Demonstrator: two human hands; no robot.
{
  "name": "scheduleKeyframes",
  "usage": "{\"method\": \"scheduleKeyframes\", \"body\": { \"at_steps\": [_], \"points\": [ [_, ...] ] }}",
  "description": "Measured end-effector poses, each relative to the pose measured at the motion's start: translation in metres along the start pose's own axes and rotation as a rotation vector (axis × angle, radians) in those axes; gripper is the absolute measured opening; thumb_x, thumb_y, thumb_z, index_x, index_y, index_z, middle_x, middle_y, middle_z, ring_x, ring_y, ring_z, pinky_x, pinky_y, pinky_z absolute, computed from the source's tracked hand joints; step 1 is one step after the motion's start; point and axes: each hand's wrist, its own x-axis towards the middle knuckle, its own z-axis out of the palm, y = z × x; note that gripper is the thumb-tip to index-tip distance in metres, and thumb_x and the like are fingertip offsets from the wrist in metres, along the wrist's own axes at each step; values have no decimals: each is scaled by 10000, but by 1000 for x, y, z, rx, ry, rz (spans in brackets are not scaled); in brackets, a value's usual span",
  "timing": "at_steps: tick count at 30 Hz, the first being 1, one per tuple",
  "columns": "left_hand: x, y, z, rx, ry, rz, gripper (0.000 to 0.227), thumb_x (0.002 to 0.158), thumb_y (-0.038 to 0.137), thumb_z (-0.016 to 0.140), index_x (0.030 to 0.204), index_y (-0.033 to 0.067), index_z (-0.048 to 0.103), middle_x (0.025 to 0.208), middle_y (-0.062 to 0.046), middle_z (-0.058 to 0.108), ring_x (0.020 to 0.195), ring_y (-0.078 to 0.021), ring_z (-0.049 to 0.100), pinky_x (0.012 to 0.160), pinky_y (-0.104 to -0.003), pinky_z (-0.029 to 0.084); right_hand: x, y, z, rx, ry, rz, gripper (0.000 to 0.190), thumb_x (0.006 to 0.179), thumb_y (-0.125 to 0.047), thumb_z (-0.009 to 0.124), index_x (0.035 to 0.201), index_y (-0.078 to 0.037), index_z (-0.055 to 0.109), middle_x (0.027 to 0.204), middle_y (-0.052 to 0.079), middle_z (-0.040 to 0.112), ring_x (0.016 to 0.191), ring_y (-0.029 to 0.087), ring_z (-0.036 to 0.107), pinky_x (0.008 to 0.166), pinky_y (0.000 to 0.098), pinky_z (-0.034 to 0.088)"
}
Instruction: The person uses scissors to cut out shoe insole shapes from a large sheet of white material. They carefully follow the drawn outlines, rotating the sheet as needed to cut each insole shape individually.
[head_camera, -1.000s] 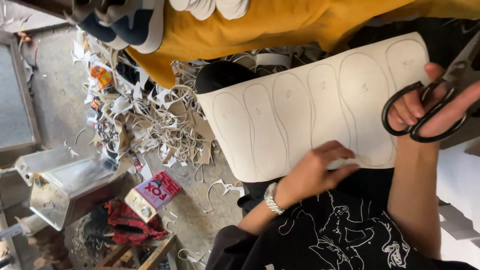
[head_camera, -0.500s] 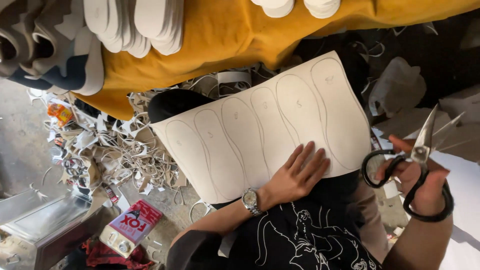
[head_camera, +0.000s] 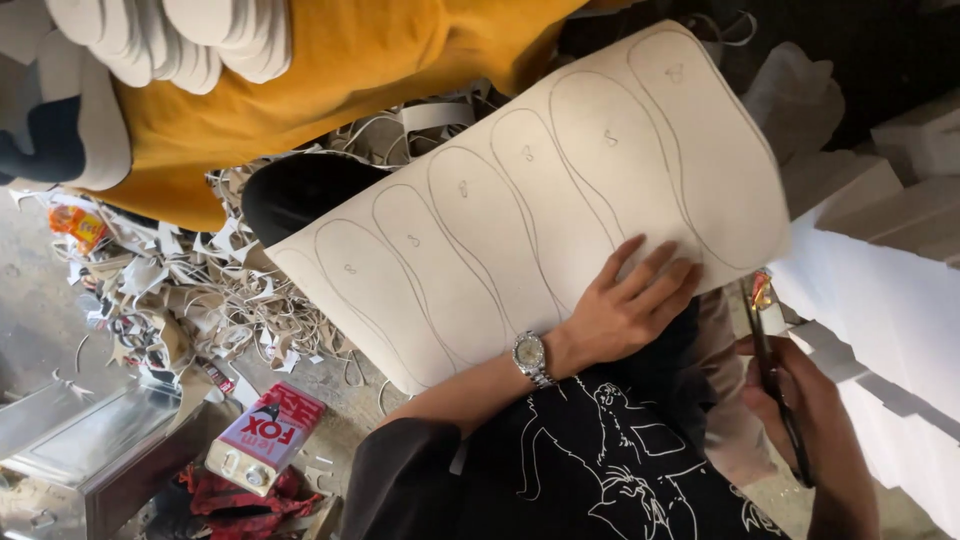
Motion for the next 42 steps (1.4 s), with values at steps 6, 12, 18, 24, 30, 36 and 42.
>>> {"method": "scheduleKeyframes", "body": {
  "at_steps": [6, 12, 18, 24, 30, 36, 42],
  "points": [
    [-4, -6, 4, -39, 79, 51, 154, 1008, 22, 693, 1161, 29, 714, 1145, -80, 636, 1147, -281, 628, 992, -491, 559, 12, 8, 24, -53, 22, -116, 529, 860, -519, 602, 1119, -58, 612, 810, 28, 583, 676, 148, 536, 623, 283, 405],
    [-3, -9, 2, -32, 95, 70, 159, 1022, 33, 636, 1152, 45, 727, 1121, -68, 644, 1138, -257, 634, 983, -461, 549, 24, -6, 30, -15, 13, -175, 535, 875, -532, 583, 1086, -43, 630, 798, 28, 649, 649, 131, 627, 564, 251, 461],
    [-1, -10, 1, -41, 98, 88, 142, 1020, 24, 646, 1136, 42, 728, 1137, -62, 674, 1128, -243, 636, 964, -431, 550, 27, -24, 31, -91, 90, -98, 570, 827, -604, 580, 1034, -81, 673, 836, 8, 740, 709, 121, 709, 618, 251, 514],
    [0, -11, 1, -34, 98, 106, 147, 1017, 15, 642, 1120, 48, 742, 1128, -58, 675, 1110, -232, 638, 946, -408, 554, 27, -24, 34, -115, 105, -72, 508, 851, -551, 608, 939, -57, 687, 844, 31, 753, 715, 135, 719, 636, 257, 539],
    [0, -12, 0, -39, 104, 113, 121, 1009, 27, 686, 1113, 49, 743, 1127, -63, 665, 1114, -229, 641, 928, -399, 560, 24, -14, 30, -72, 96, -18, 341, 871, -363, 711, 967, -37, 729, 864, 35, 781, 742, 107, 739, 676, 227, 571],
    [5, -13, -3, -66, 160, 169, 93, 992, 5, 692, 1063, 36, 744, 1058, -43, 667, 1089, -236, 643, 885, -397, 570, 27, -19, 32, -111, 92, 0, 609, 803, -640, 565, 1013, -90, 718, 872, 5, 761, 766, 108, 725, 681, 244, 529],
    [3, -13, -2, -78, 170, 165, 123, 1012, 20, 647, 1084, 40, 744, 1061, -43, 673, 1083, -228, 654, 893, -402, 559, 31, -39, 33, -87, 115, -34, 600, 815, -613, 587, 1006, -54, 693, 854, 32, 736, 789, 122, 689, 692, 248, 499]
  ]
}}
